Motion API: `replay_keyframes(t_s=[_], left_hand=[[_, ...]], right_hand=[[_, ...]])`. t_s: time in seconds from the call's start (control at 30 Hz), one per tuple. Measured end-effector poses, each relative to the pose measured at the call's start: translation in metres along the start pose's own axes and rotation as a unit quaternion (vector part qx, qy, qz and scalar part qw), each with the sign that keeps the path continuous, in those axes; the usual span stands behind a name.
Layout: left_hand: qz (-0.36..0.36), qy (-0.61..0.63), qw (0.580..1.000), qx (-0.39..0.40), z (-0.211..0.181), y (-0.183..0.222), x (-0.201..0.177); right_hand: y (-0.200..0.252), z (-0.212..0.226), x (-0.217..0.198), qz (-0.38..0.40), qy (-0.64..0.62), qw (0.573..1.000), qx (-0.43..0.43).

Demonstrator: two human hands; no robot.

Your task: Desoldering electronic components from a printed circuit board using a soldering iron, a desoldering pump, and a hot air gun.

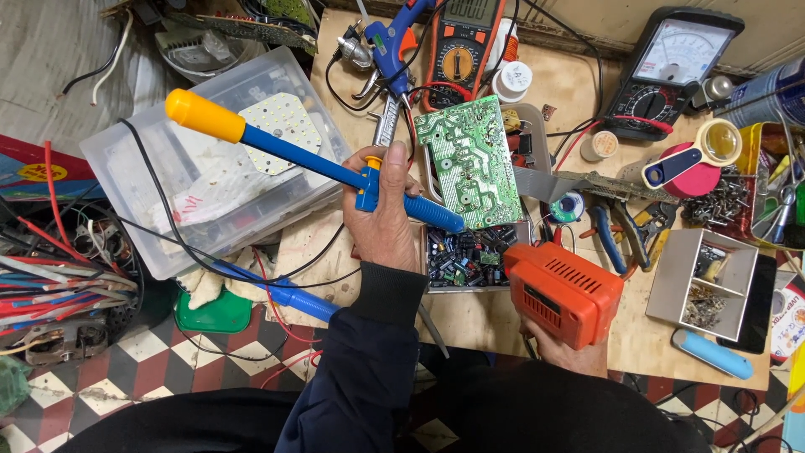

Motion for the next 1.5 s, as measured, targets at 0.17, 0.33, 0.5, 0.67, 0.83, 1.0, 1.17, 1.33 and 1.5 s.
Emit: replay_keyframes(t_s=[0.17, 0.33, 0.5, 0.67, 0.83, 1.0, 1.17, 1.33, 1.5], left_hand=[[0.01, 0.002, 1.0, 0.007, 0.0, 0.001, 0.001], [-0.022, 0.057, 0.998, -0.013, 0.015, 0.001, 0.0], [-0.009, -0.014, 0.999, 0.036, -0.023, 0.0, -0.004], [-0.017, 0.009, 0.995, 0.097, -0.041, 0.003, -0.019], [-0.016, -0.118, 0.986, 0.118, -0.025, 0.006, -0.042], [-0.004, -0.243, 0.964, 0.111, -0.063, 0.032, -0.036], [0.006, -0.299, 0.947, 0.119, -0.085, 0.046, -0.034], [0.045, -0.308, 0.946, 0.088, -0.084, 0.052, -0.031], [0.077, -0.351, 0.929, 0.088, -0.071, 0.047, -0.037]], right_hand=[[-0.002, 0.002, 0.0, 0.005, -0.008, 1.0, 0.0], [0.0, 0.008, 0.001, -0.001, -0.015, 0.998, 0.068], [0.011, 0.053, -0.013, -0.117, -0.132, 0.959, 0.22], [0.031, 0.057, -0.02, -0.207, -0.207, 0.91, 0.293], [0.063, 0.044, -0.03, -0.236, -0.249, 0.925, 0.165], [0.107, 0.041, -0.085, -0.315, -0.314, 0.88, 0.166], [0.116, -0.004, -0.115, -0.326, -0.454, 0.796, 0.233], [0.095, -0.066, -0.148, -0.156, -0.563, 0.784, 0.209], [0.068, -0.12, -0.145, -0.117, -0.573, 0.781, 0.218]])
Point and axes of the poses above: each hand's wrist, its own y-axis away from the middle knuckle, its own x-axis out of the palm, z = x × y, the point moved 3 cm from there along -y, towards the middle knuckle, and after that the axes turned 12 degrees about z, right-handed, at the moved point
